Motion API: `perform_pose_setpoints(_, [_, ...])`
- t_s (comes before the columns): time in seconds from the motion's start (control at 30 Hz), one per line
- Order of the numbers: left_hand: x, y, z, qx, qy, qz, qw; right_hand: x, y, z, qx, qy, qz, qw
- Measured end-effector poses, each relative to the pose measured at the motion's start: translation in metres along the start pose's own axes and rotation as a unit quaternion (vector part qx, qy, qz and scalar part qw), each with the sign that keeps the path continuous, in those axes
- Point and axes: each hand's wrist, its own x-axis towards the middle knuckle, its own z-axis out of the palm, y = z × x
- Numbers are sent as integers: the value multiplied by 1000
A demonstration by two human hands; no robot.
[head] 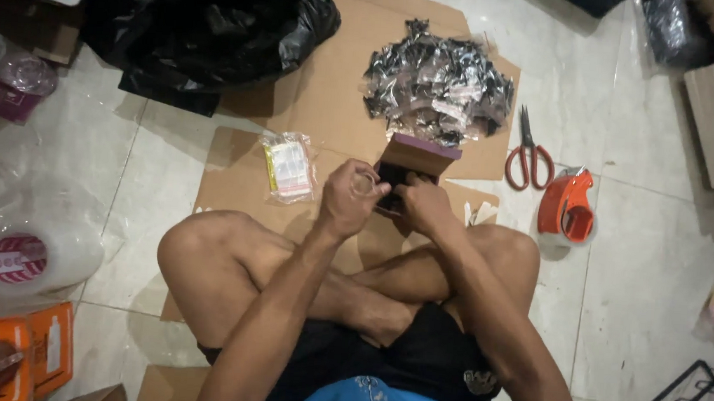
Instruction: The person places small objects into plastic bags and then puts them into a small cardboard box.
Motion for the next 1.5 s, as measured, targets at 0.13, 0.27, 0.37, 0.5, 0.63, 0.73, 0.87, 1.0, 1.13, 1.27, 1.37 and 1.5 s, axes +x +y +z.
perform_pose_setpoints(0.13, [-4,2,2,-22,-1,70,997,-27,-17,-36,50,45,72,995])
perform_pose_setpoints(0.27, [-5,-1,0,-1,-25,123,992,-37,7,-13,290,166,121,935])
perform_pose_setpoints(0.37, [-3,-1,2,10,-40,140,989,-50,8,-18,454,212,111,858])
perform_pose_setpoints(0.5, [-5,-12,7,40,-51,136,989,-63,8,-35,613,185,120,759])
perform_pose_setpoints(0.63, [-9,-17,12,80,-66,146,984,-80,-10,-88,598,202,72,773])
perform_pose_setpoints(0.73, [-12,-17,14,112,-73,153,979,-90,-38,-139,531,208,-9,821])
perform_pose_setpoints(0.87, [-14,-23,19,143,-86,171,971,-84,-55,-155,345,191,-41,918])
perform_pose_setpoints(1.0, [-16,-19,19,143,-82,176,971,-77,-64,-157,191,134,-62,970])
perform_pose_setpoints(1.13, [-18,-30,24,155,-80,179,968,-77,-72,-164,146,125,-53,980])
perform_pose_setpoints(1.27, [-17,-16,20,149,-78,184,969,-77,-72,-158,130,118,-30,984])
perform_pose_setpoints(1.37, [-18,-8,17,144,-73,182,970,-76,-74,-161,123,124,-27,984])
perform_pose_setpoints(1.5, [-19,-18,22,138,-65,173,973,-75,-73,-161,103,137,-21,985])
